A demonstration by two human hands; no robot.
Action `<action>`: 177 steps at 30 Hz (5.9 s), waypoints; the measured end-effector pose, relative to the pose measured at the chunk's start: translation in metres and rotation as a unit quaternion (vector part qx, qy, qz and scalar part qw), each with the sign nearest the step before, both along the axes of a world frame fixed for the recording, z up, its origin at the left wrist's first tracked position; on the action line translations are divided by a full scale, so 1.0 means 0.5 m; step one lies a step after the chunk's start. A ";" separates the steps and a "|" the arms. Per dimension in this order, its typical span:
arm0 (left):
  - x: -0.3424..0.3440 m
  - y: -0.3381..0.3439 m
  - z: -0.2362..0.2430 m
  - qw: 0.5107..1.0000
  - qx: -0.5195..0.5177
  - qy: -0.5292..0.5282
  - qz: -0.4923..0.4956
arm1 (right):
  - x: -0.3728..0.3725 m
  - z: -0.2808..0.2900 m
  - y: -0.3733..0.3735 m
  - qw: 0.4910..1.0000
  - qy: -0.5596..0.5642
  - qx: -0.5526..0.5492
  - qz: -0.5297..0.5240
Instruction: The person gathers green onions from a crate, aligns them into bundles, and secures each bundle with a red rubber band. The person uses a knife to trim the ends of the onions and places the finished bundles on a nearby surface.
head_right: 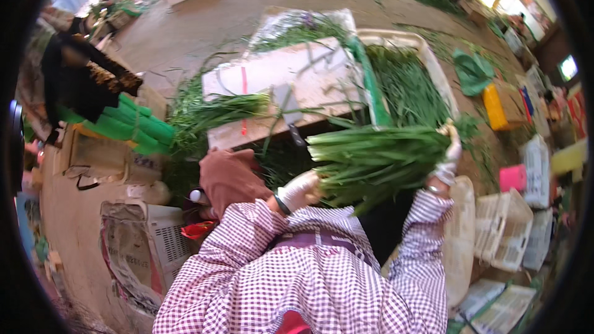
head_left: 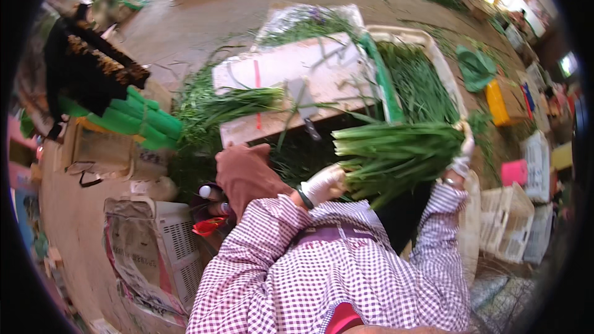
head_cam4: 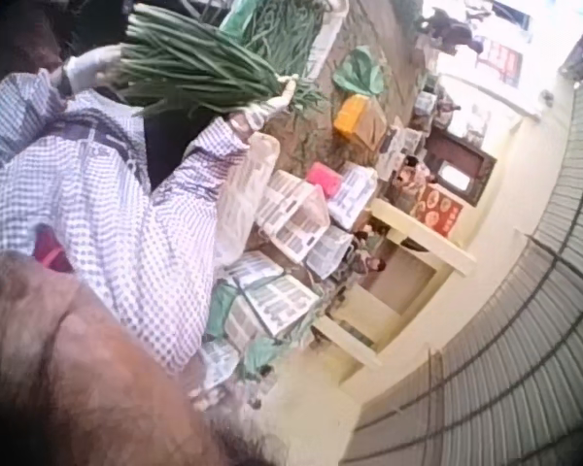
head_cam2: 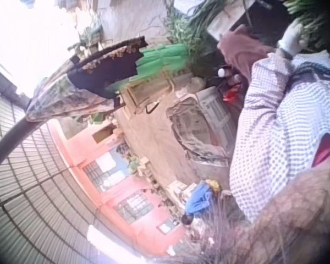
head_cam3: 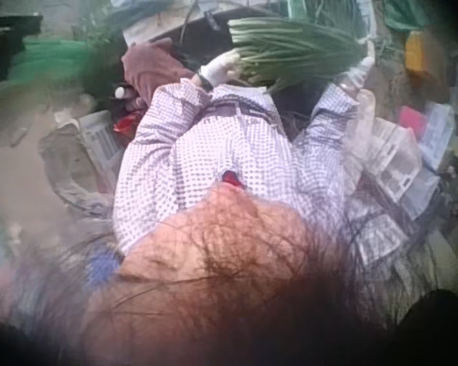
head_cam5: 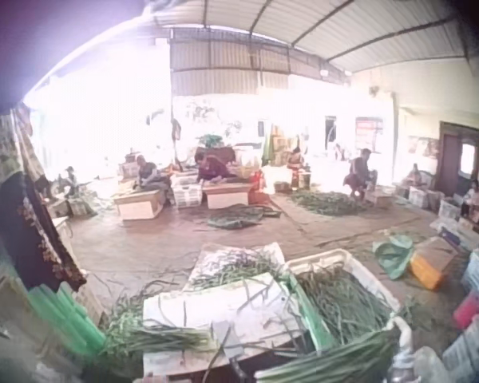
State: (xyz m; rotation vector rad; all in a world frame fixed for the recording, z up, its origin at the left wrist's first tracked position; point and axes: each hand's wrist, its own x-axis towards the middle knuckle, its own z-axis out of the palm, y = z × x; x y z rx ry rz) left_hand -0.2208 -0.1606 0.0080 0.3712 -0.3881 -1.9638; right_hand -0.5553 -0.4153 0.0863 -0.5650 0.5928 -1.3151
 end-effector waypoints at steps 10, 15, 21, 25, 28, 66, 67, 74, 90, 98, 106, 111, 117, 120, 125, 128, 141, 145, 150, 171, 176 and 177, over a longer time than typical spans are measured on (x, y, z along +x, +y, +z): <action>0.031 0.011 -0.055 0.851 0.060 -0.514 0.089 | 0.032 0.096 0.045 0.979 0.039 0.020 -0.198; 0.003 0.018 -0.074 0.793 0.038 -0.600 0.097 | 0.025 0.105 0.039 0.972 0.024 0.027 -0.232; -0.050 -0.005 -0.049 0.808 -0.022 -0.557 0.192 | 0.032 0.124 0.040 0.968 0.030 0.031 -0.246; -0.095 -0.016 -0.037 0.814 -0.061 -0.532 0.228 | 0.042 0.124 0.028 0.962 0.063 0.028 -0.263; -0.109 -0.017 -0.046 0.808 -0.072 -0.529 0.250 | 0.073 0.141 0.040 0.963 0.081 0.017 -0.256; -0.119 -0.111 -0.137 0.679 -0.215 -0.618 0.334 | 0.174 0.172 0.073 0.985 0.081 -0.022 -0.153; -0.120 -0.110 -0.144 0.703 -0.200 -0.596 0.332 | 0.173 0.170 0.069 0.985 0.076 -0.016 -0.152; -0.119 -0.091 -0.096 0.622 -0.255 -0.657 0.343 | 0.177 0.161 0.075 0.986 0.078 -0.006 -0.150; -0.048 -0.024 -0.143 0.568 -0.095 -0.809 0.113 | 0.117 0.199 0.042 0.978 0.083 -0.049 -0.185; -0.018 -0.003 -0.091 0.403 -0.097 -0.899 -0.137 | 0.137 0.238 0.023 0.955 0.134 -0.103 -0.242; -0.151 -0.175 0.196 0.588 -0.219 -0.696 0.350 | 0.359 0.260 0.132 0.915 0.281 -0.168 -0.236; -0.116 -0.275 0.244 0.879 -0.167 -0.181 0.409 | 0.439 0.217 0.189 0.879 0.400 -0.257 0.019; 0.036 -0.212 0.283 0.759 -0.174 -0.443 0.444 | 0.513 0.232 0.207 0.571 0.635 -0.521 0.000; 0.172 -0.146 0.250 0.905 -0.029 -0.194 0.378 | 0.511 0.265 0.226 0.641 0.507 -0.562 0.126; 0.390 0.083 0.168 0.871 -0.140 -0.029 0.471 | 0.414 0.162 0.214 0.719 0.470 -0.332 0.390; 0.426 0.172 0.128 0.818 -0.061 -0.021 0.572 | 0.395 -0.026 0.253 0.685 0.493 -0.280 0.457; 0.460 0.282 0.019 0.765 -0.071 -0.008 0.640 | 0.504 -0.226 0.423 0.853 0.315 0.052 0.412; 0.465 0.301 -0.007 0.750 -0.034 -0.042 0.659 | 0.507 -0.212 0.417 0.827 0.341 0.042 0.444; 0.472 0.312 -0.027 0.789 -0.044 -0.032 0.612 | 0.488 -0.218 0.391 0.869 0.418 -0.160 0.211; 0.476 0.285 -0.026 0.747 -0.152 -0.001 0.648 | 0.510 -0.117 0.496 0.905 0.254 -0.031 0.341; 0.513 0.307 -0.068 0.736 -0.174 -0.024 0.653 | 0.479 -0.088 0.483 0.890 0.155 -0.014 0.429; 0.522 0.310 -0.079 0.733 -0.183 -0.038 0.654 | 0.461 -0.078 0.470 0.877 0.133 -0.008 0.461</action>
